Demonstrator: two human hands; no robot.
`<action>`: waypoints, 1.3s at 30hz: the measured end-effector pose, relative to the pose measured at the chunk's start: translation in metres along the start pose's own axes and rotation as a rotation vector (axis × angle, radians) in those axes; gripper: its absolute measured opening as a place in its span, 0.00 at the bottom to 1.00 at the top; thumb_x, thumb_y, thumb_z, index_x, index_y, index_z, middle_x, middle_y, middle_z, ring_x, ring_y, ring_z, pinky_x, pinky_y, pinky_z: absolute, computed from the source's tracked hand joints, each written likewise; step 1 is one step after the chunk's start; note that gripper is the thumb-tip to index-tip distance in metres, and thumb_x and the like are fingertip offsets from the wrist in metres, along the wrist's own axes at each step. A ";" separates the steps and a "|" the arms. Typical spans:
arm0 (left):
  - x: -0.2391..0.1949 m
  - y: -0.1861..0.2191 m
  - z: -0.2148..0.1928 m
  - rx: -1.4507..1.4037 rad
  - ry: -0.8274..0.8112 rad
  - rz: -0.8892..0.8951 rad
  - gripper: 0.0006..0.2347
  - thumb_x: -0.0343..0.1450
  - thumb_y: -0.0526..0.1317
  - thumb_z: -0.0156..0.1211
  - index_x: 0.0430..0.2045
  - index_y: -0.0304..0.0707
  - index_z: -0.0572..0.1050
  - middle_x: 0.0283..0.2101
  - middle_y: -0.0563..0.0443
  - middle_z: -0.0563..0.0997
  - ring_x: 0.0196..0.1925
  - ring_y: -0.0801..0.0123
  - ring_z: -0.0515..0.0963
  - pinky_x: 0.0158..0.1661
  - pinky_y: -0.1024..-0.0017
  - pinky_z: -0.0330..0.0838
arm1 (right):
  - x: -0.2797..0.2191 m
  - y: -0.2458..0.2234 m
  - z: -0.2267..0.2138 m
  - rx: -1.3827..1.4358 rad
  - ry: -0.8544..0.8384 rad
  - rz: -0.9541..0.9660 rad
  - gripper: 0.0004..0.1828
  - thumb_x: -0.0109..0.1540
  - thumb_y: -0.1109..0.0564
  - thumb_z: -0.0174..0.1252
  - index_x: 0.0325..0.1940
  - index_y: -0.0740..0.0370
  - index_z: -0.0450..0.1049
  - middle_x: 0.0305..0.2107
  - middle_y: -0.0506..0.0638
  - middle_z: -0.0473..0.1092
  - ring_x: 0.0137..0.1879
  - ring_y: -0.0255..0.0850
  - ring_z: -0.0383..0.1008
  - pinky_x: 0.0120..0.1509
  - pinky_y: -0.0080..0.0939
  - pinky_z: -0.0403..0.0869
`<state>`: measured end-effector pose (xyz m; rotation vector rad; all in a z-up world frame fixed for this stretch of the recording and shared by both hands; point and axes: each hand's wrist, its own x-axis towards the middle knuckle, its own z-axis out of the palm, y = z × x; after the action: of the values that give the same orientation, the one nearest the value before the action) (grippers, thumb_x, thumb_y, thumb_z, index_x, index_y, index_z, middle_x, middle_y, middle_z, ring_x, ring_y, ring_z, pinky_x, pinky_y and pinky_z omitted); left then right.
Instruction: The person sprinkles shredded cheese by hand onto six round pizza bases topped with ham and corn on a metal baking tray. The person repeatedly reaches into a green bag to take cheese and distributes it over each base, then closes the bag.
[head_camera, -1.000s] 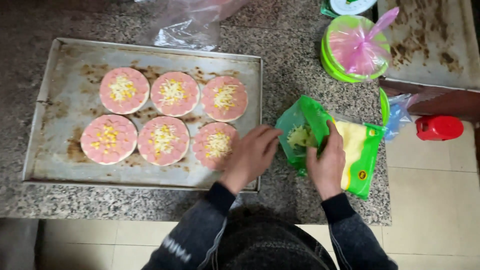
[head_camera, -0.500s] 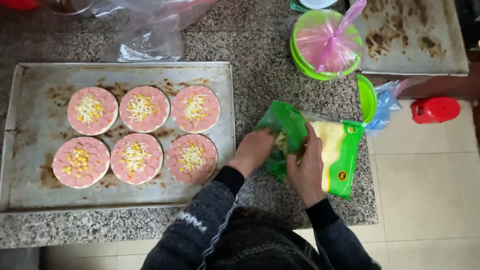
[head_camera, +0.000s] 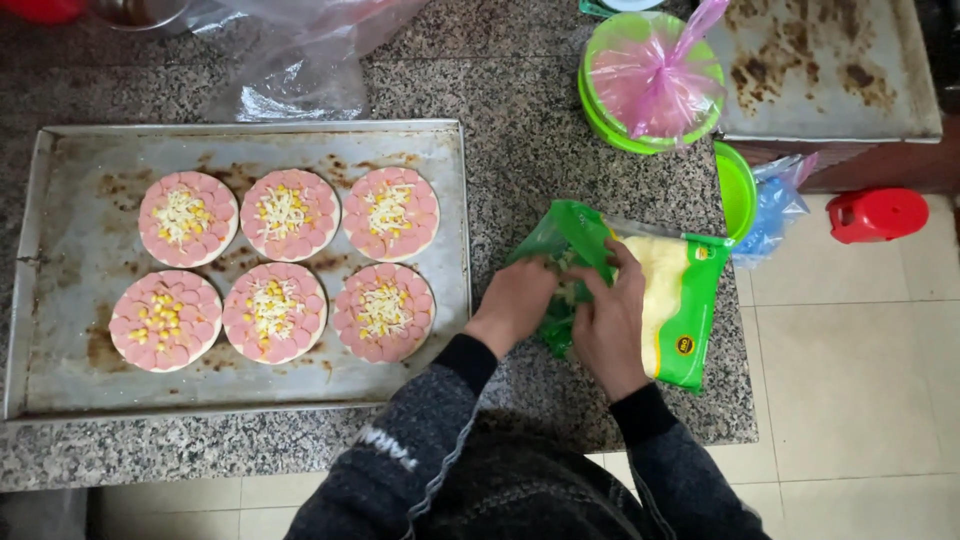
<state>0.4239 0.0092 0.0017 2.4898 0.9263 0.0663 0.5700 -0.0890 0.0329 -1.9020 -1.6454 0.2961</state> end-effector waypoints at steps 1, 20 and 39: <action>-0.004 0.000 -0.013 0.001 0.001 0.003 0.07 0.76 0.28 0.63 0.41 0.27 0.88 0.46 0.29 0.87 0.48 0.43 0.89 0.44 0.49 0.89 | 0.003 0.000 0.001 -0.001 0.003 0.000 0.27 0.58 0.69 0.54 0.56 0.46 0.82 0.76 0.59 0.56 0.78 0.63 0.65 0.84 0.66 0.62; -0.011 -0.003 -0.013 -0.164 0.044 -0.056 0.14 0.78 0.31 0.59 0.57 0.24 0.83 0.49 0.28 0.86 0.50 0.38 0.89 0.48 0.46 0.88 | 0.021 0.005 0.005 -0.361 -0.328 0.096 0.30 0.64 0.54 0.61 0.72 0.39 0.79 0.87 0.60 0.46 0.91 0.67 0.44 0.78 0.73 0.69; -0.006 -0.033 -0.005 -0.588 0.122 -0.335 0.13 0.83 0.39 0.57 0.49 0.24 0.85 0.38 0.28 0.87 0.44 0.35 0.90 0.42 0.48 0.85 | 0.018 0.002 0.018 -0.308 -0.214 0.095 0.15 0.71 0.41 0.61 0.51 0.49 0.87 0.81 0.57 0.57 0.90 0.66 0.49 0.82 0.69 0.59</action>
<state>0.3982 0.0288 -0.0085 1.7883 1.1637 0.3317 0.5659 -0.0664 0.0217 -2.2476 -1.8286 0.3080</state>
